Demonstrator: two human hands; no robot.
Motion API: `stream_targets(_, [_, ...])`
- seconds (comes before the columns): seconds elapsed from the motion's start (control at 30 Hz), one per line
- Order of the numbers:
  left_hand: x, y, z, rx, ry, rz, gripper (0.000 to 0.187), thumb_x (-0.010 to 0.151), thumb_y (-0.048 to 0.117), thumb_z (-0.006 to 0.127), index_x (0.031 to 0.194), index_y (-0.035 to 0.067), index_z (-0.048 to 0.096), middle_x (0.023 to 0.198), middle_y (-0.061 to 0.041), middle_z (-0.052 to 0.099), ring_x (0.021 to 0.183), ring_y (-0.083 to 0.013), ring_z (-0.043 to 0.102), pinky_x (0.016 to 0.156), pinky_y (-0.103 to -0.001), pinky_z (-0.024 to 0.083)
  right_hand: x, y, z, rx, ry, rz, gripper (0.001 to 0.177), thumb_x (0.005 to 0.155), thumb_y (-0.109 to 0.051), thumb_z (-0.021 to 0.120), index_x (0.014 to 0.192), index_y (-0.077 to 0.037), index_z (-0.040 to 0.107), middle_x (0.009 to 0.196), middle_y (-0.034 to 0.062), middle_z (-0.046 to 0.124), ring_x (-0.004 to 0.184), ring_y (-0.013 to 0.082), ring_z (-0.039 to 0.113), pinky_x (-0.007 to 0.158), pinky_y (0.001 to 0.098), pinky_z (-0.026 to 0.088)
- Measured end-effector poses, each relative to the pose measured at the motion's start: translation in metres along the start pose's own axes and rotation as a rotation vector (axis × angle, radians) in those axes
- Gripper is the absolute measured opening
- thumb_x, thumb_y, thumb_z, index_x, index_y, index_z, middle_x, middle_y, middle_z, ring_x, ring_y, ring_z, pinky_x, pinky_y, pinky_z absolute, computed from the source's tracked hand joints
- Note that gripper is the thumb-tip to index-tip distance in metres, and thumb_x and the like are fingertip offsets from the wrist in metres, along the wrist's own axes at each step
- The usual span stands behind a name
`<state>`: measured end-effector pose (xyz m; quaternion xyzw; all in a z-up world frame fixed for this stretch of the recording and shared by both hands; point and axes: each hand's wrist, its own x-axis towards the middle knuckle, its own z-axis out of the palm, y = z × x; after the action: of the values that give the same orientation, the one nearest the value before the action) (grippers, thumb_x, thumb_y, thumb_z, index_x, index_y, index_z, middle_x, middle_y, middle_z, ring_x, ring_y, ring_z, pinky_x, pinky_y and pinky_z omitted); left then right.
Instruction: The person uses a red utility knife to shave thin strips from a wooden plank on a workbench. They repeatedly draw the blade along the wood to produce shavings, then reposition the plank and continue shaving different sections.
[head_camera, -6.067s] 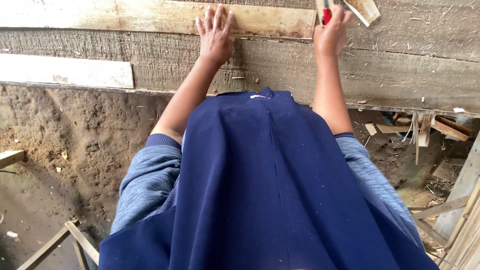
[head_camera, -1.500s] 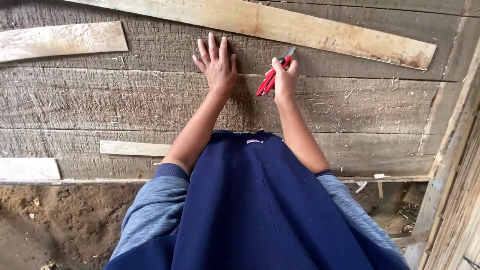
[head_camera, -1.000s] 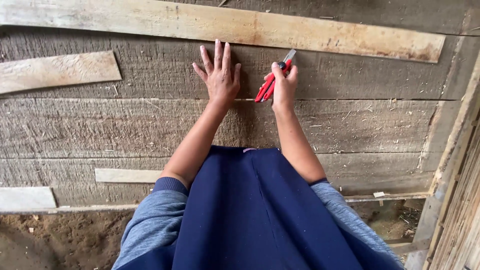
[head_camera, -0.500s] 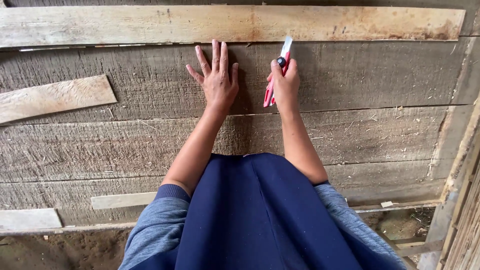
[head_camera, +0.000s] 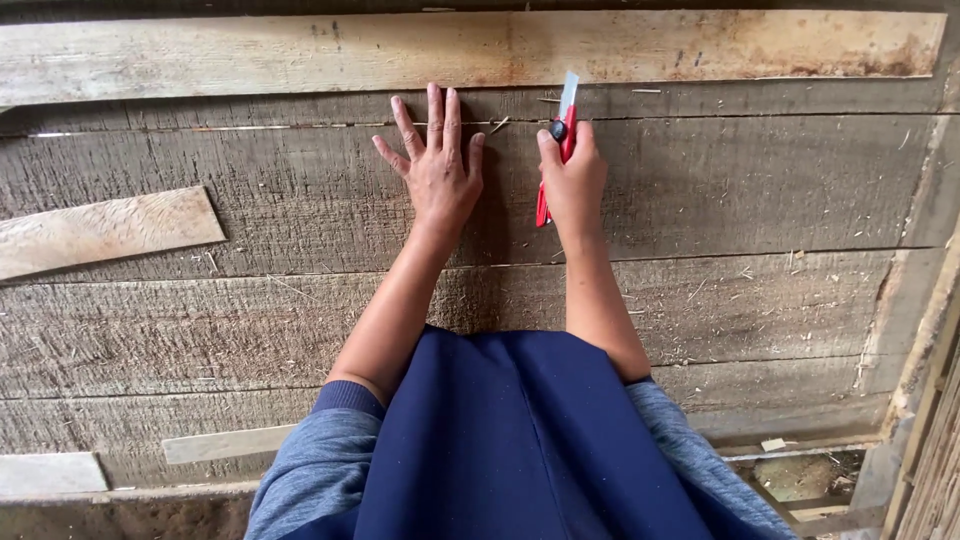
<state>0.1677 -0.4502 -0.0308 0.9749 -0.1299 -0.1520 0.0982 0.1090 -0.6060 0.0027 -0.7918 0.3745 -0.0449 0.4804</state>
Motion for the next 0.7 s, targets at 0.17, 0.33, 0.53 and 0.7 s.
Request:
stream_targets(0.17, [0.008, 0.004, -0.001, 0.006, -0.006, 0.007, 0.068, 0.113, 0.061, 0.03, 0.168, 0.027, 0.009, 0.173, 0.007, -0.001, 0.154, -0.0351, -0.017, 0.115, -0.067, -0.021, 0.009, 0.004, 0.017, -0.198, -0.044, -0.196, 0.026, 0.097, -0.037, 0.065, 0.092, -0.014, 0.053, 0.066, 0.0017, 0.061, 0.056, 0.0255, 0.061, 0.054, 0.0395, 0.045])
stream_targets(0.33, [0.019, 0.007, -0.006, -0.005, -0.019, 0.009, 0.066, 0.113, 0.058, 0.033, 0.168, 0.029, 0.011, 0.172, 0.011, 0.0, 0.152, -0.0351, -0.019, 0.114, -0.067, -0.022, 0.024, 0.005, 0.027, -0.28, -0.045, -0.262, 0.028, 0.098, -0.039, 0.064, 0.095, -0.012, 0.056, 0.07, 0.0038, 0.068, 0.058, 0.0275, 0.067, 0.05, 0.0388, 0.048])
stream_targets(0.53, [0.018, 0.005, -0.001, 0.016, 0.037, 0.043, 0.063, 0.115, 0.056, 0.039, 0.168, 0.029, 0.017, 0.172, 0.008, 0.005, 0.154, -0.0359, -0.013, 0.118, -0.07, -0.012, 0.035, 0.004, 0.015, -0.364, 0.065, -0.135, 0.031, 0.098, -0.042, 0.064, 0.092, -0.015, 0.051, 0.07, 0.0051, 0.067, 0.06, 0.0309, 0.066, 0.053, 0.0446, 0.047])
stream_targets(0.7, [0.021, 0.0, 0.01, -0.03, 0.112, 0.037, 0.064, 0.116, 0.047, 0.049, 0.168, 0.026, 0.02, 0.172, 0.008, 0.008, 0.156, -0.0307, -0.013, 0.121, -0.064, -0.016, 0.025, -0.005, 0.04, -0.587, -0.011, -0.311, 0.033, 0.102, -0.044, 0.057, 0.115, -0.017, 0.044, 0.081, 0.0153, 0.073, 0.065, 0.0452, 0.069, 0.049, 0.0547, 0.05])
